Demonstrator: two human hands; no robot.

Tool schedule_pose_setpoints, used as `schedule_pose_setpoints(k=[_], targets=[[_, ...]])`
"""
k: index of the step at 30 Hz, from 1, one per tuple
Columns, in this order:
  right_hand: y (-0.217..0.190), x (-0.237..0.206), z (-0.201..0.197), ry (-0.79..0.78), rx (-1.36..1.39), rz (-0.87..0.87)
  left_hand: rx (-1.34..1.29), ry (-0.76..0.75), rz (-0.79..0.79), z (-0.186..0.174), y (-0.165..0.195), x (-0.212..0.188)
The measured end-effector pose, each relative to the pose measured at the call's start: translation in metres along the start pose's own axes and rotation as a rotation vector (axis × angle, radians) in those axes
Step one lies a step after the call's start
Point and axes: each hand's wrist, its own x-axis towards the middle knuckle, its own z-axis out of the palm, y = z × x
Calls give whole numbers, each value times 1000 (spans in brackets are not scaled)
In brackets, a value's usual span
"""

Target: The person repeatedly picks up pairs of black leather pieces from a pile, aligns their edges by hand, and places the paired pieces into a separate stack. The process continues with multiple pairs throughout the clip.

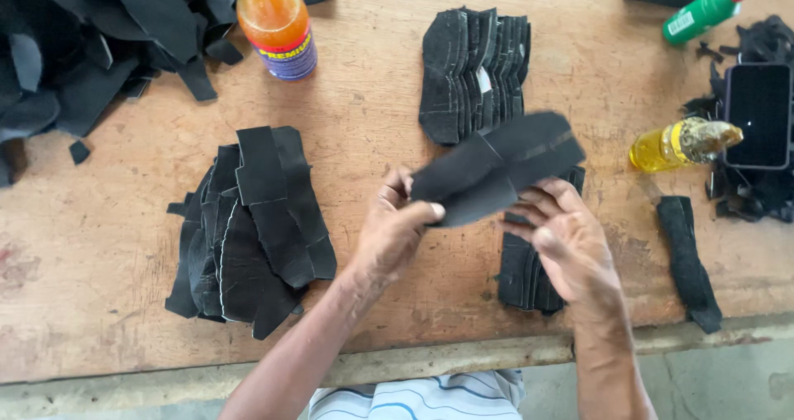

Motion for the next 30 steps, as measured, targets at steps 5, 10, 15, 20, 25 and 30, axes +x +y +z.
schedule_pose_setpoints(k=[5,10,15,20,25,30], targets=[[9,6,-6,206,-138,44,302,-351,-50,12,4,-13],[8,1,-10,128,-309,224,366,-309,-142,7,6,-10],[15,0,-5,141,-410,289,459,-242,-102,2,-5,-5],[18,0,-4,110,-306,313,420,-238,-119,-5,-11,-4],[20,-3,-5,61,-228,235,211,-282,-186,-6,-20,-2],[22,-2,-6,54,-380,255,274,-261,-162,-6,-19,-1]])
